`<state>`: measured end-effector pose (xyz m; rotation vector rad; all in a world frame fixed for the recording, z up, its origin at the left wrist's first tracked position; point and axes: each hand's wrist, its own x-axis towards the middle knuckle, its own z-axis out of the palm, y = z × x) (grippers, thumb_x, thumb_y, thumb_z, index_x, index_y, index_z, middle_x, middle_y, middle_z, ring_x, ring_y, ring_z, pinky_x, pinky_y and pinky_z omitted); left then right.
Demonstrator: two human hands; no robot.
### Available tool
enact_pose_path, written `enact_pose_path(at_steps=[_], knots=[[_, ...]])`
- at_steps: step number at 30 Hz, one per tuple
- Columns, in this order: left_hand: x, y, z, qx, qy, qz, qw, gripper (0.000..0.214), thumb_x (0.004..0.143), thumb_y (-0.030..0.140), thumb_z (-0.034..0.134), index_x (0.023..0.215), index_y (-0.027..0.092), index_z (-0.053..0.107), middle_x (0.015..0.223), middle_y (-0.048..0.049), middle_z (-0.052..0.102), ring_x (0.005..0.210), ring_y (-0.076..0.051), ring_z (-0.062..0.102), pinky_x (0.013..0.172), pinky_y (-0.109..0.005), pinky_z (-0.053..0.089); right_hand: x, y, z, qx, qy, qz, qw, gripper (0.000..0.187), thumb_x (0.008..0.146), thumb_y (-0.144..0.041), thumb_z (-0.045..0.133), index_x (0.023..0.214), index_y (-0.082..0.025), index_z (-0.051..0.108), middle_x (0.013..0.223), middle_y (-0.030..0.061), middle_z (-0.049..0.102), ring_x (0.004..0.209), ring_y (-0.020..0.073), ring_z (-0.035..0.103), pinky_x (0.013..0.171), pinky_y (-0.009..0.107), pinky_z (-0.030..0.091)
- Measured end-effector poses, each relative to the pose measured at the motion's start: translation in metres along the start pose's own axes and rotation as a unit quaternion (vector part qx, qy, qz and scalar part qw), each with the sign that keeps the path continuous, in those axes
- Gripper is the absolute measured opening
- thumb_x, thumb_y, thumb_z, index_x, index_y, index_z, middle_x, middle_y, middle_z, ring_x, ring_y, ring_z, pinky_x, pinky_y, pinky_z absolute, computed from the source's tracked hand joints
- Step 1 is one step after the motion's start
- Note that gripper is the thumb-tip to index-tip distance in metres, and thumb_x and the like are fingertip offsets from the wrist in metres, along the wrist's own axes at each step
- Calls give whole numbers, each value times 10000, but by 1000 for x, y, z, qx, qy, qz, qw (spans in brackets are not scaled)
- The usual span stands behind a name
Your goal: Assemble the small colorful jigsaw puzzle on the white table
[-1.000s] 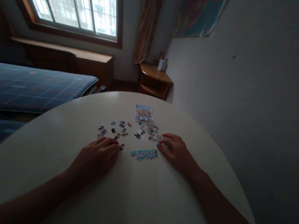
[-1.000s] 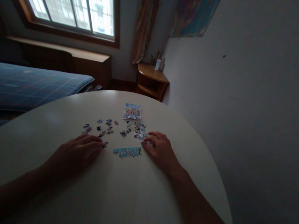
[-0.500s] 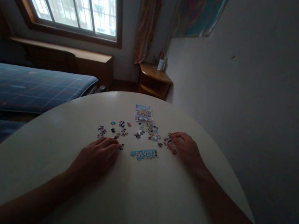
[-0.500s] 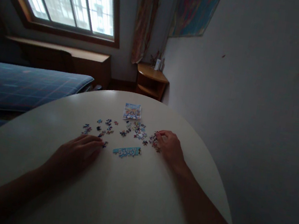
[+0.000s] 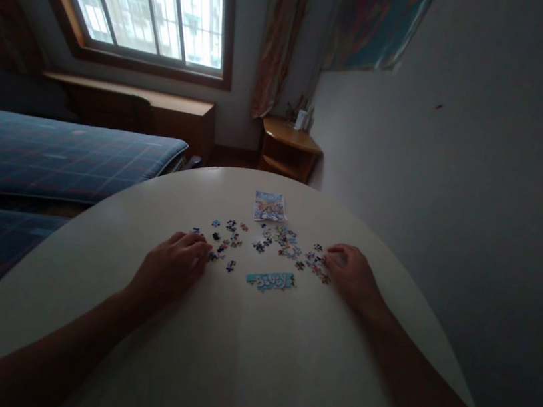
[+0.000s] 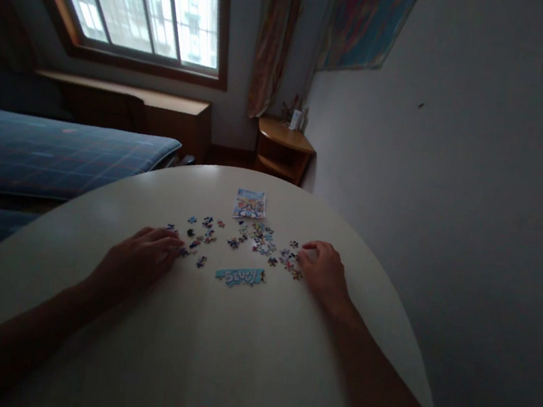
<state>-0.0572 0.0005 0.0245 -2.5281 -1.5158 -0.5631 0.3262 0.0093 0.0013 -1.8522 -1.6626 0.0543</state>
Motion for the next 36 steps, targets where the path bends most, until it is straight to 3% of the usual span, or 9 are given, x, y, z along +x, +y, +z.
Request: enact_pose_path(at_steps=[6, 14, 18, 22, 27, 36], knots=[[2, -4, 0, -4, -47, -7, 999, 229, 964, 218, 479, 984, 204, 708, 1131, -63, 708, 1022, -253, 623, 846, -376, 557, -3, -10, 7, 10, -12, -52, 998, 278, 830, -369, 568, 994, -180, 687, 1137, 134, 670, 1075, 295, 608, 1004, 484, 450], [3, -14, 4, -25, -24, -16, 999, 207, 975, 226, 486, 979, 217, 693, 1050, -60, 724, 966, -240, 624, 826, -364, 536, -16, -35, 12, -7, -69, -138, 988, 370, 899, -386, 528, 1162, -168, 670, 1266, 141, 637, 1195, 298, 556, 1065, 493, 411], [6, -17, 6, -32, 3, -38, 999, 211, 966, 245, 497, 973, 199, 703, 1012, -73, 730, 975, -256, 622, 860, -393, 533, -18, -38, 13, -26, -86, -146, 985, 375, 917, -393, 514, 1174, -167, 669, 1271, 144, 638, 1206, 302, 555, 1073, 500, 407], [9, -18, 11, -48, 32, -67, 996, 252, 960, 252, 472, 1060, 181, 692, 1113, -87, 714, 1058, -267, 607, 947, -425, 509, -18, -37, 14, -33, -86, -149, 984, 370, 924, -393, 502, 1170, -170, 664, 1268, 142, 641, 1209, 308, 553, 1067, 510, 413], [9, -21, 21, -72, 5, -81, 994, 320, 946, 292, 486, 1189, 166, 652, 1265, -100, 658, 1164, -273, 577, 1027, -437, 474, -18, -38, 14, -37, -91, -156, 983, 379, 930, -384, 491, 1188, -158, 655, 1275, 153, 637, 1226, 310, 546, 1078, 509, 405], [11, -15, 19, -128, -17, -69, 989, 351, 948, 320, 475, 1234, 178, 620, 1274, -103, 651, 1196, -264, 578, 1050, -434, 458, -19, -38, 14, -27, -81, -163, 983, 367, 931, -391, 476, 1172, -181, 657, 1271, 148, 640, 1224, 307, 549, 1072, 519, 410]])
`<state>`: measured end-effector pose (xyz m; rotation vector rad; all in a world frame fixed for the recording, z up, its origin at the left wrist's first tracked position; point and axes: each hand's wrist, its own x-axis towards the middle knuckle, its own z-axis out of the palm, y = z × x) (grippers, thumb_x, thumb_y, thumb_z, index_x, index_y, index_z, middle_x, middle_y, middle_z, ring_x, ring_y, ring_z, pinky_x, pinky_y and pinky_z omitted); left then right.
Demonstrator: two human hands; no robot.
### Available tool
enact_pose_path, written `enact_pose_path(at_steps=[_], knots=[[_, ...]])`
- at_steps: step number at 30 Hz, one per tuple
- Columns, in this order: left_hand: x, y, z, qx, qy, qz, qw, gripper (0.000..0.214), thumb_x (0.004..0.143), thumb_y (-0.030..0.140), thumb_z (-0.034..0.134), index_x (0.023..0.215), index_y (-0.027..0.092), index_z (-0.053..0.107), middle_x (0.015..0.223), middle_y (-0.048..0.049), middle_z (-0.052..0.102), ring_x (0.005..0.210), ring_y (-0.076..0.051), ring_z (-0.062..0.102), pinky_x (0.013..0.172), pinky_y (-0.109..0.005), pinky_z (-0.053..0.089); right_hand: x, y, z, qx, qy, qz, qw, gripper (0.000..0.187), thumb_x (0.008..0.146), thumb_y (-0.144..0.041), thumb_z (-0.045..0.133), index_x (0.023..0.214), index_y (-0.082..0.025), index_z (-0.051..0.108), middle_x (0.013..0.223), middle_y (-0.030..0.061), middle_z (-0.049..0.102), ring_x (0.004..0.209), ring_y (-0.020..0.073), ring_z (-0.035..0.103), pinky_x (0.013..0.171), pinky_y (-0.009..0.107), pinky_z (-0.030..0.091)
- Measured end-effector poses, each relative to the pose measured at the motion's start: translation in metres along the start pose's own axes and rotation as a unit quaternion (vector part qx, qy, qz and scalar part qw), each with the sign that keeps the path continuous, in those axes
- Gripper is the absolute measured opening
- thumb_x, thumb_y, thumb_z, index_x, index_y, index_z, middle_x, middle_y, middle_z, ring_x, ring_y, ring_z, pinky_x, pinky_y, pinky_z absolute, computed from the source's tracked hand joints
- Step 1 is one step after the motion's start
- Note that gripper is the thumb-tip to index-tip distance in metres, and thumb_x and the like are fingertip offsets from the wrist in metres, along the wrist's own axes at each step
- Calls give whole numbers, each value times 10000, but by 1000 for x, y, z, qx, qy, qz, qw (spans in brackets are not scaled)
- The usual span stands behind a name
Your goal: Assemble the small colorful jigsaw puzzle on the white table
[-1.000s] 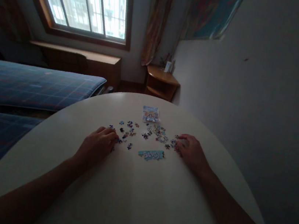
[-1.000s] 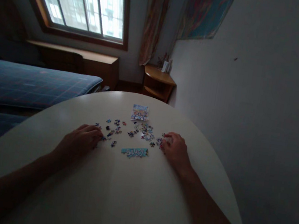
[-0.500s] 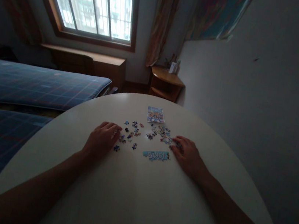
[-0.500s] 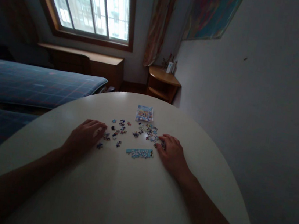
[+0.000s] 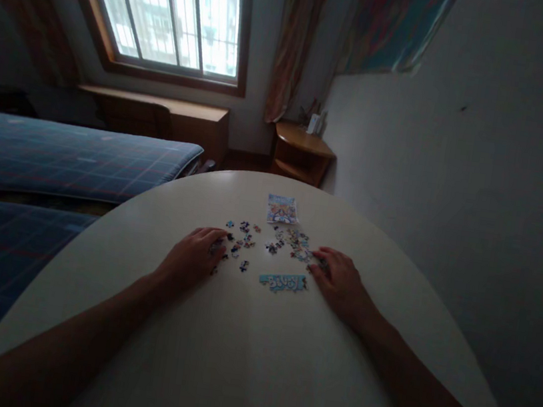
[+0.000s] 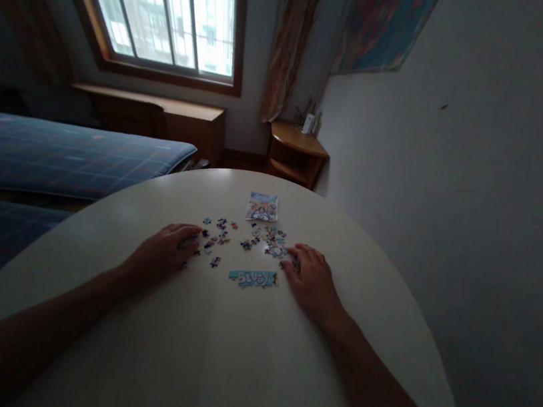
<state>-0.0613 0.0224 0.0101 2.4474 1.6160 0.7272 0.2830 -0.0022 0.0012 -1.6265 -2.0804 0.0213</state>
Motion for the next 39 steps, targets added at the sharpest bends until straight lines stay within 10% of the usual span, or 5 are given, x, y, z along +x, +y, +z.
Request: enact_pose_path(at_steps=[39], knots=[[-11, 11, -36, 108, -48, -98, 988, 279, 928, 181, 482, 1112, 246, 681, 1102, -67, 728, 995, -249, 674, 830, -375, 540, 0, 5, 0, 4, -11, -9, 1000, 409, 922, -428, 472, 1183, -169, 653, 1277, 159, 637, 1214, 321, 558, 1059, 543, 418]])
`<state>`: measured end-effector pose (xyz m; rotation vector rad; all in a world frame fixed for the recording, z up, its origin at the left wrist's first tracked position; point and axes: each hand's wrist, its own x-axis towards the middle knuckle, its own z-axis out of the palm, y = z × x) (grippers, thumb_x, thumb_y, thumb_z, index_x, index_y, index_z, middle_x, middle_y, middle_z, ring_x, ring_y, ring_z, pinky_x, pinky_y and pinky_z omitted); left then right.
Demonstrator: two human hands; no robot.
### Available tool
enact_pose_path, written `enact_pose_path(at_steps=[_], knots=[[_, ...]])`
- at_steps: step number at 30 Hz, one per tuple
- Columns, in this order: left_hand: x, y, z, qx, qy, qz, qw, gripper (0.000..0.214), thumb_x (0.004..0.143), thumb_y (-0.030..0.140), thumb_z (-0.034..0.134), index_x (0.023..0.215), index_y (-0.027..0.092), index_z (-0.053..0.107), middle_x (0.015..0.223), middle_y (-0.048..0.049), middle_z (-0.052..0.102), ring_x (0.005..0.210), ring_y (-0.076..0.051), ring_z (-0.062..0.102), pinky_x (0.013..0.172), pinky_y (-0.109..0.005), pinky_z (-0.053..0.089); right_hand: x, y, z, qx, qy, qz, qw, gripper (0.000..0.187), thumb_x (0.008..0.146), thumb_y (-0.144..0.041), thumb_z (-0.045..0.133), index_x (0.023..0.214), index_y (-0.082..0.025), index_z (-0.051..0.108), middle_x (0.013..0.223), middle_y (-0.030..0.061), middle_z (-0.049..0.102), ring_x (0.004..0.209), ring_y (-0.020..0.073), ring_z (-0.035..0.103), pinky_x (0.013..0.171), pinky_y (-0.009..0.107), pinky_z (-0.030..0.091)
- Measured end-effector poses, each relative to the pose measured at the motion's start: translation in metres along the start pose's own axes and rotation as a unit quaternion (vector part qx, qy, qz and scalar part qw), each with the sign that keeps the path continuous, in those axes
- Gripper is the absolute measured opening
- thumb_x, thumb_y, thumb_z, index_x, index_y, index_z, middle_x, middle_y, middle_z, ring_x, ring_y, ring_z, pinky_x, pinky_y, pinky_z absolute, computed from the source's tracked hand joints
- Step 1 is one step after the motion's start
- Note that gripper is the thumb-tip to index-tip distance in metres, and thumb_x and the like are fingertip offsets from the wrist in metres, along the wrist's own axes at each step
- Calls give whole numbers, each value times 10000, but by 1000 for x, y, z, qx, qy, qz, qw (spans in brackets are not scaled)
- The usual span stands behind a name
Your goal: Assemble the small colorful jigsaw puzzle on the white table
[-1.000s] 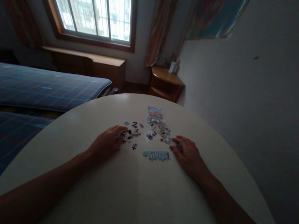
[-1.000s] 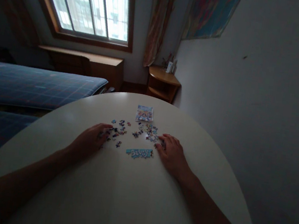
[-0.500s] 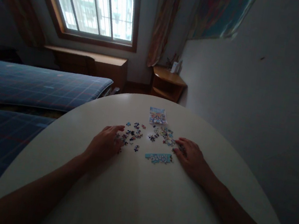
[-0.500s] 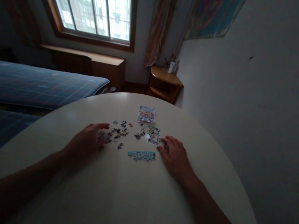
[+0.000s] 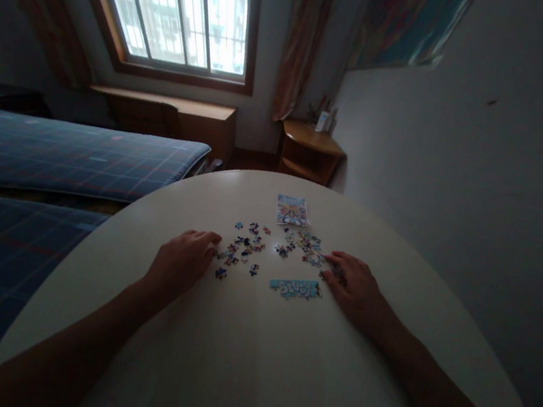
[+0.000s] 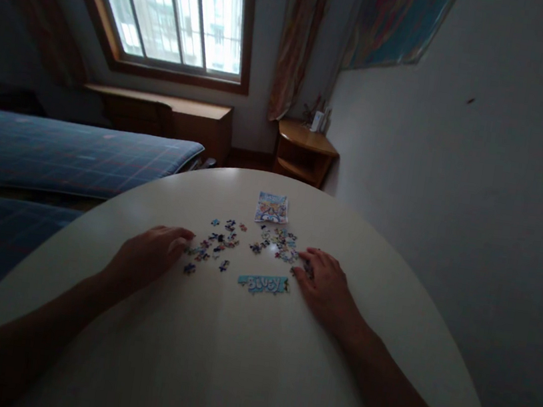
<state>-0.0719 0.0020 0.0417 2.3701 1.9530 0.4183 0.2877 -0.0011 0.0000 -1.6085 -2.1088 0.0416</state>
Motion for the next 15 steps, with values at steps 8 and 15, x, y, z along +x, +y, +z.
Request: enact_pose_path(at_steps=[8, 15], knots=[[1, -6, 8, -36, 9, 101, 994, 193, 917, 279, 544, 940, 236, 731, 1055, -77, 709, 1003, -264, 608, 890, -409, 522, 0, 2, 2, -4, 5, 0, 1000, 412, 925, -434, 456, 1182, -182, 656, 1268, 153, 640, 1210, 323, 562, 1048, 543, 426], [1, -5, 11, -28, 8, 82, 996, 221, 917, 213, 517, 1001, 228, 721, 1068, -75, 704, 1001, -269, 610, 886, -411, 519, 0, 1, 0, -7, -6, 1, 1000, 433, 933, -444, 453, 1209, -168, 641, 1294, 156, 624, 1232, 320, 546, 1060, 534, 417]])
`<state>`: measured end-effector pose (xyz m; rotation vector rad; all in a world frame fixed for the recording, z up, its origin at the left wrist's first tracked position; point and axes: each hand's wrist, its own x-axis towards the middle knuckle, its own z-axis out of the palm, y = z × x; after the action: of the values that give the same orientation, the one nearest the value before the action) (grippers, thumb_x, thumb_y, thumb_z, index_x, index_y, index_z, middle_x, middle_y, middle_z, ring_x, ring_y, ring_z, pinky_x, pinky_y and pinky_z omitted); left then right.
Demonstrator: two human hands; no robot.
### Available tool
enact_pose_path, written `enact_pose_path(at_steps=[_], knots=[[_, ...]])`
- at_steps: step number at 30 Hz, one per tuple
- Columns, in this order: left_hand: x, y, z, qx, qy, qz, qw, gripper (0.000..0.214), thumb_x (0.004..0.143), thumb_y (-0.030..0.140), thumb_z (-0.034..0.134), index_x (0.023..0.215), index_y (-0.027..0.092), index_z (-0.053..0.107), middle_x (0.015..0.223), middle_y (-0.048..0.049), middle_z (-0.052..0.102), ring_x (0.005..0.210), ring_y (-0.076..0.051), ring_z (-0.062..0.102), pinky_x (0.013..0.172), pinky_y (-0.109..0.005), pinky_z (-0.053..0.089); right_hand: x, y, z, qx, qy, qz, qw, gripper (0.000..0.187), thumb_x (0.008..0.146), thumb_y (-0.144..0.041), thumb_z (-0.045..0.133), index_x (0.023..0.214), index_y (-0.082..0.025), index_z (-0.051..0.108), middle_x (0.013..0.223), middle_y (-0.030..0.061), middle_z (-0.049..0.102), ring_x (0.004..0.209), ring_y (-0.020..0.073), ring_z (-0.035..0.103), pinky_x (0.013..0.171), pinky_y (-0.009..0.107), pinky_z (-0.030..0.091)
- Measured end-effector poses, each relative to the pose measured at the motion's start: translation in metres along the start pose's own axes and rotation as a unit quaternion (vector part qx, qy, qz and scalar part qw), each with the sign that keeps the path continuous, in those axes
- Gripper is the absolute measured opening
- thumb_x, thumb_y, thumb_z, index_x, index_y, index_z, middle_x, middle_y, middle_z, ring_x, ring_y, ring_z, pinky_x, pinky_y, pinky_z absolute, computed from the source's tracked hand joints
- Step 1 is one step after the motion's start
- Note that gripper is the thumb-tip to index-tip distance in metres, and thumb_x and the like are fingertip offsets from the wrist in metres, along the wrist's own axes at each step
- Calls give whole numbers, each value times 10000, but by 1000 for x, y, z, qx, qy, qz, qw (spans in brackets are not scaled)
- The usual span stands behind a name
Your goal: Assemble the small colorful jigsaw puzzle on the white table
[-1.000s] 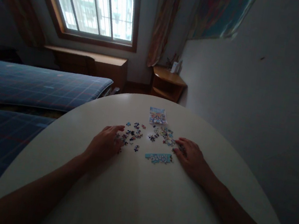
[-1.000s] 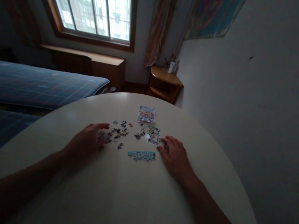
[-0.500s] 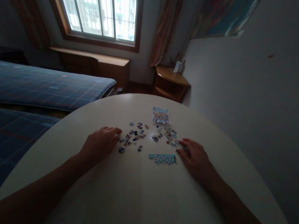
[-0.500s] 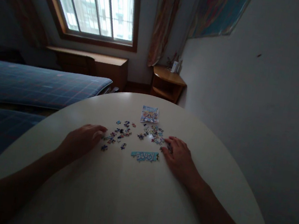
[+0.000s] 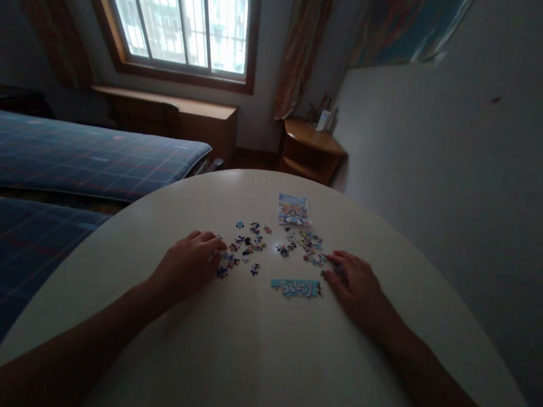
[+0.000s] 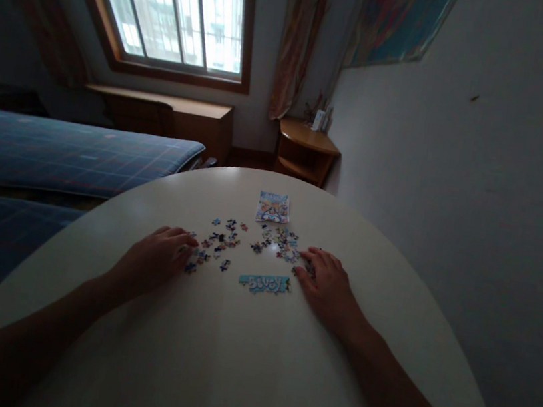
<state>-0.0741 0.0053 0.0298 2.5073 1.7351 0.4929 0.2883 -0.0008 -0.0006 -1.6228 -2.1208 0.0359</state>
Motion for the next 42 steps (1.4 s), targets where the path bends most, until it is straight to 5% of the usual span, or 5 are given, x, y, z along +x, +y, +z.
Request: enact_pose_path(at_steps=[16, 26, 33, 39, 42], knots=[[4, -6, 11, -96, 2, 15, 995, 149, 871, 174, 559, 957, 219, 672, 928, -57, 712, 954, -246, 619, 864, -377, 498, 0, -3, -2, 29, 11, 6, 1000, 373, 914, -427, 503, 1152, -183, 655, 1263, 141, 643, 1209, 317, 553, 1055, 528, 420], [-5, 28, 4, -269, 52, -28, 961, 119, 869, 281, 560, 878, 208, 655, 798, -21, 696, 717, -167, 630, 735, -311, 512, 6, -14, -14, 53, 43, 16, 998, 269, 916, -399, 506, 809, -213, 669, 1058, 119, 691, 1019, 287, 615, 951, 482, 469], [-17, 62, 1, -389, 9, -28, 921, 156, 846, 279, 578, 933, 202, 682, 786, -19, 710, 657, -141, 630, 601, -244, 482, -7, -61, -18, 60, 50, -88, 993, 183, 956, -320, 514, 973, -216, 664, 978, 87, 721, 972, 254, 648, 940, 458, 456], [-19, 69, 11, -353, -5, -37, 935, 60, 810, 232, 632, 819, 198, 681, 724, 10, 709, 617, -132, 613, 656, -262, 486, -20, -91, -11, 74, -36, -175, 981, 345, 906, -247, 616, 1247, -202, 597, 1224, 105, 672, 1162, 253, 588, 1019, 472, 441], [-19, 66, 16, -322, -16, -24, 946, 57, 805, 181, 631, 823, 195, 684, 768, 3, 722, 630, -132, 613, 690, -275, 497, -19, -91, -12, 72, -81, -185, 977, 326, 901, -251, 623, 1221, -190, 628, 1250, 116, 659, 1169, 259, 581, 1011, 476, 460]])
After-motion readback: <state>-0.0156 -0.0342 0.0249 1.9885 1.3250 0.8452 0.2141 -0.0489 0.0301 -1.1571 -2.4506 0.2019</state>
